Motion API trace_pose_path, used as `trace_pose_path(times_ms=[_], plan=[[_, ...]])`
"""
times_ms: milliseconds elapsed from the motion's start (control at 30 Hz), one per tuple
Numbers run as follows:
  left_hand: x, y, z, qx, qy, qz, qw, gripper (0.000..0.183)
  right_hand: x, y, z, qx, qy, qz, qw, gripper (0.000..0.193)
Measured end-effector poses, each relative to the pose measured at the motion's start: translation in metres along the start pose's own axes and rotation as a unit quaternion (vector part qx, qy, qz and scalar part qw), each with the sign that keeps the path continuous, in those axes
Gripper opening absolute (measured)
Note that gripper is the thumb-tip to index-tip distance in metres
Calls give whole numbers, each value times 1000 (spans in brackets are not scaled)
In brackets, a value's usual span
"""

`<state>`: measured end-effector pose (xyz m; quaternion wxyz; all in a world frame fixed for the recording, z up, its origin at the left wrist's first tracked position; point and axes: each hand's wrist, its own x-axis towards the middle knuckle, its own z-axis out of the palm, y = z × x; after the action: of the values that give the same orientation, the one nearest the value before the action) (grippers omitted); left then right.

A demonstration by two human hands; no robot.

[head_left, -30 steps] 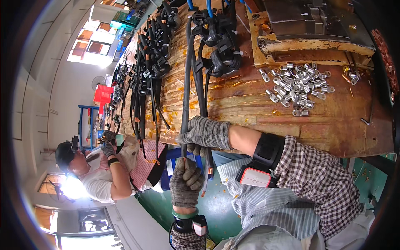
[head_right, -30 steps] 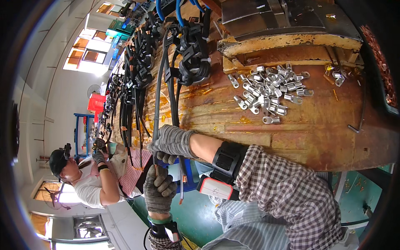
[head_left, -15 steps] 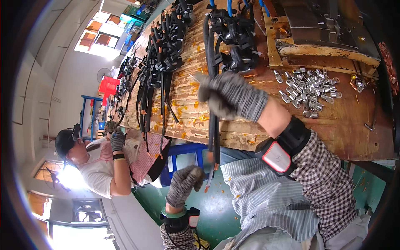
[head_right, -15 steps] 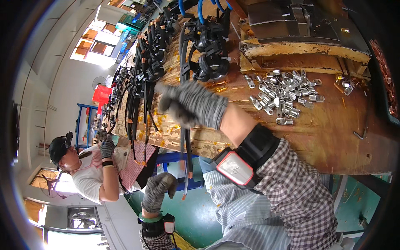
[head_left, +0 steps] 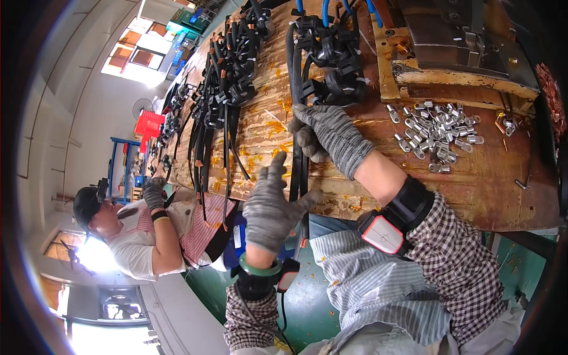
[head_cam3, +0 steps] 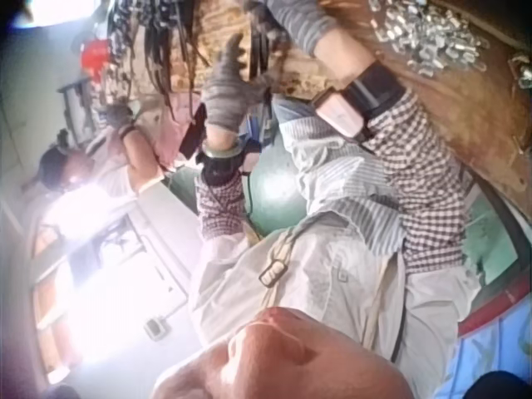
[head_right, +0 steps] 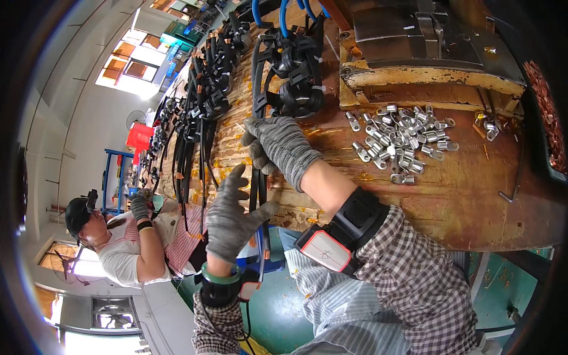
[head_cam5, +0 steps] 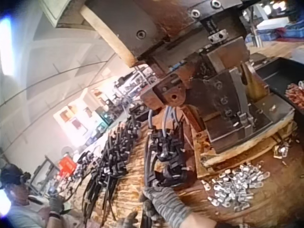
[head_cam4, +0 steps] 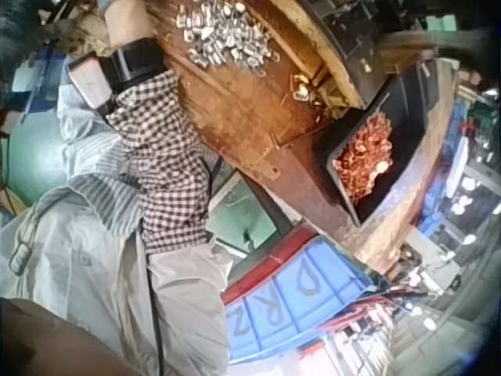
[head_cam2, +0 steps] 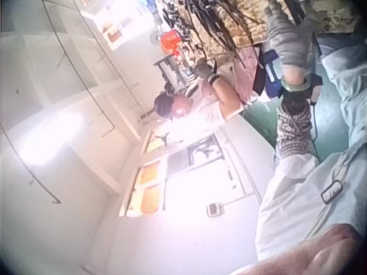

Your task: Crimping metal terminals onto large electrical cables using a machine.

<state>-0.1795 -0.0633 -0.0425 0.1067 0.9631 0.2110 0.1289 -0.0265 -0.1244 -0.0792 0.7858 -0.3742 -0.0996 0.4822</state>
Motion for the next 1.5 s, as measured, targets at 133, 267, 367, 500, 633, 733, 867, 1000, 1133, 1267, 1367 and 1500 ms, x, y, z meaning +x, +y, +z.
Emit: trace_pose_path(times_ms=[133, 267, 367, 500, 633, 733, 867, 1000, 1133, 1267, 1367, 1500], plan=[[13, 2, 2, 17, -95, -67, 993, 53, -1, -2, -4, 23, 30, -38, 999, 28], [20, -17, -6, -48, -59, -85, 994, 40, 8, 7, -10, -199, 146, -164, 955, 32], [17, -22, -15, -73, -47, -85, 993, 39, 7, 17, -3, -452, 195, -252, 833, 41], [12, -26, -13, -119, -32, -78, 989, 41, -2, 6, 3, -554, 114, -148, 811, 46], [6, -12, -8, -374, -137, -132, 908, 42, 3, 17, -7, -535, 143, -224, 802, 47], [4, -22, -14, -459, -205, -165, 849, 41, -7, 6, -5, -530, 101, -119, 834, 50], [7, -21, -7, -422, -214, -189, 860, 28, -3, 5, -6, -548, 81, -87, 828, 46], [14, -34, 16, -236, -125, -116, 957, 28, -1, 7, -7, -558, 104, -105, 817, 44], [33, -26, 17, -5, -82, -40, 996, 32, 0, 8, -8, -537, 86, -122, 831, 44], [36, -52, 32, -95, -46, -5, 994, 22, -1, 8, -8, -569, 110, -129, 804, 45], [38, -62, 12, -289, 24, -72, 954, 7, -2, 4, -4, -598, 87, -99, 791, 48], [33, -65, -20, -385, 53, -132, 912, 9, -10, 2, 4, -639, 89, -172, 745, 45]])
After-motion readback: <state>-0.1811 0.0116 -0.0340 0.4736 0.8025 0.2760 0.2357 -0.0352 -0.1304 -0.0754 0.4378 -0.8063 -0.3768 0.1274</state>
